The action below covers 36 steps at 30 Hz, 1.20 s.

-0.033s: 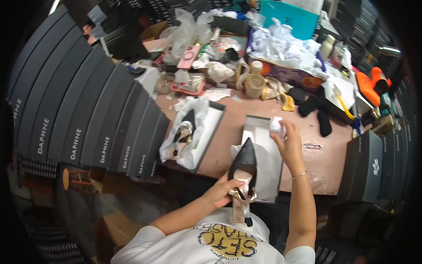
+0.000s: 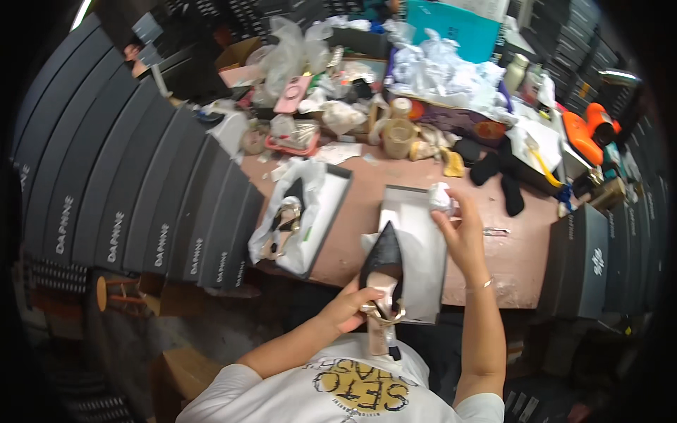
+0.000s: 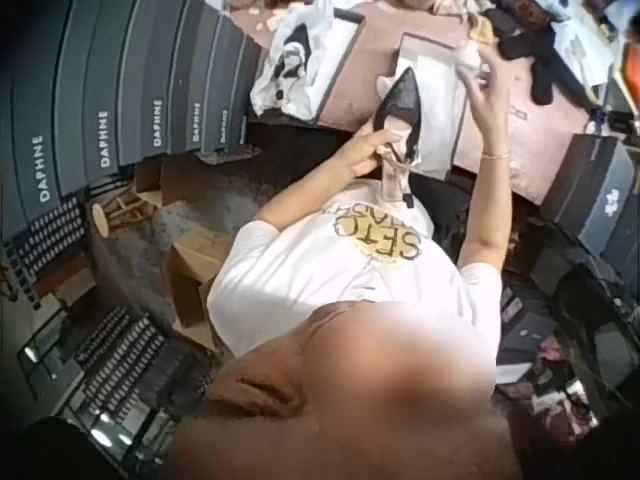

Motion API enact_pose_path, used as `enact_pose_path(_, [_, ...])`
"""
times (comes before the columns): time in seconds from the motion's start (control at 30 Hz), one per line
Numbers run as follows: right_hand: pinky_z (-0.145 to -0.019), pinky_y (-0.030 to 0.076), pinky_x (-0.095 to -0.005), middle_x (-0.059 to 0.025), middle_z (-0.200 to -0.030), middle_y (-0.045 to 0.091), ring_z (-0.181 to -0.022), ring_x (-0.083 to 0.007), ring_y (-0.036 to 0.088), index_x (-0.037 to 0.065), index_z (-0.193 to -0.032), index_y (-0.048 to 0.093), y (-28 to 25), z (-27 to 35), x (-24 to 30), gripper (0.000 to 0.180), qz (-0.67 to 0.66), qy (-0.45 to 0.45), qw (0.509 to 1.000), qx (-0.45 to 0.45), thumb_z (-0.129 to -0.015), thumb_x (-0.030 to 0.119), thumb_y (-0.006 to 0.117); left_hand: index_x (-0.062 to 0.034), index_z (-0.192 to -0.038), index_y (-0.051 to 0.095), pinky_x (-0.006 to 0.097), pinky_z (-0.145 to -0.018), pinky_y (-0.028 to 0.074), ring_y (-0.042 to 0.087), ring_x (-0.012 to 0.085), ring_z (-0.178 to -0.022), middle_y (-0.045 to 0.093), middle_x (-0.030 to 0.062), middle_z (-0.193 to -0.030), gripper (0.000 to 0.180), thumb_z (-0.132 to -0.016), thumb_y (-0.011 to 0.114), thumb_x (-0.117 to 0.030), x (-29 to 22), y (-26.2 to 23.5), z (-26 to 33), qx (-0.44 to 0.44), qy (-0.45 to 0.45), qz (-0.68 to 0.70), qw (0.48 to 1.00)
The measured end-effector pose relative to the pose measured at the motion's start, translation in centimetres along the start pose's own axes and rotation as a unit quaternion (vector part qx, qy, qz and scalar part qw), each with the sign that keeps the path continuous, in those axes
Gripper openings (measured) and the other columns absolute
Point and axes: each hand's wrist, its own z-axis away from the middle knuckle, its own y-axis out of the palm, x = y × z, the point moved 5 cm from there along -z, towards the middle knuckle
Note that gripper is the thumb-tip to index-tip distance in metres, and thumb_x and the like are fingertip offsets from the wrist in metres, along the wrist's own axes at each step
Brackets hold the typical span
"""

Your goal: The recorder is inspecting, cleaning, and packing women's high-heeled shoes into boxes.

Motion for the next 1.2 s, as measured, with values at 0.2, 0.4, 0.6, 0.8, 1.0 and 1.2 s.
enact_pose_path(0.2, [-0.066,0.051,-0.0364,-0.0126,-0.093,0.059,-0.075,-0.0283,0.063,0.006,-0.104,0.059,3.8,7.8,7.8,0.034,0.056,-0.071,0.947,0.307,-0.076,0.018,0.074,-0.0117,-0.142,0.019,0.038,-0.089,0.053,0.055,0.0228,-0.111,0.046,0.0132,-0.126,0.075,-0.08,0.057,0.006,-1.7,-0.3,1.1,0.018,0.022,-0.043,0.999])
enact_pose_path(0.4, [-0.065,0.05,-0.0406,-0.0137,-0.089,0.058,-0.076,-0.0354,0.061,0.004,-0.094,0.059,6.6,8.6,6.9,0.028,0.162,-0.061,0.972,0.158,-0.072,0.012,0.074,-0.0101,-0.142,0.018,0.033,-0.092,0.048,0.05,0.0173,-0.111,0.041,0.0107,-0.126,0.073,-0.081,0.055,0.002,-0.4,0.6,1.7,-0.042,0.108,-0.064,0.991])
enact_pose_path(0.6, [-0.064,0.051,-0.0396,-0.013,-0.091,0.057,-0.073,-0.0338,0.061,0.005,-0.097,0.059,6.1,9.2,7.9,0.036,-0.011,-0.025,0.98,0.197,-0.067,0.01,0.078,-0.0104,-0.142,0.017,0.032,-0.088,0.05,0.051,0.016,-0.105,0.044,0.0092,-0.119,0.072,-0.082,0.056,0.001,-3.2,0.1,2.1,-0.007,0.099,-0.092,0.991])
enact_pose_path(0.8, [-0.083,0.049,-0.0392,-0.0181,-0.107,0.054,-0.098,-0.0366,0.058,0.007,-0.121,0.048,6.1,7.5,6.2,0.066,0.11,-0.068,0.99,0.057,-0.063,0.013,0.079,-0.0108,-0.141,0.018,0.032,-0.089,0.05,0.051,0.0153,-0.108,0.042,0.0095,-0.124,0.071,-0.082,0.057,0.001,-1.6,0.9,1.3,0.003,0.146,-0.088,0.985])
enact_pose_path(1.0, [-0.094,0.045,-0.0384,-0.0274,-0.122,0.054,-0.111,-0.0395,0.057,0.004,-0.146,0.027,6.6,6.3,4.5,0.09,-0.067,-0.01,0.988,0.14,-0.066,0.006,0.069,-0.0083,-0.139,0.022,0.031,-0.089,0.049,0.051,0.0147,-0.107,0.044,0.0088,-0.121,0.066,-0.083,0.056,0.0,-0.9,1.5,1.6,-0.011,0.163,-0.101,0.981])
enact_pose_path(1.2, [-0.092,0.046,-0.0388,-0.0212,-0.135,0.047,-0.115,-0.0345,0.055,0.008,-0.147,0.028,7.2,4.4,3.0,0.082,-0.14,0.025,0.97,0.199,-0.076,0.008,0.069,-0.0036,-0.125,0.041,0.034,-0.078,0.055,0.064,0.0217,-0.089,0.057,0.0132,-0.109,0.042,-0.086,0.056,-0.011,-2.9,1.5,-0.1,-0.053,0.095,-0.02,0.994])
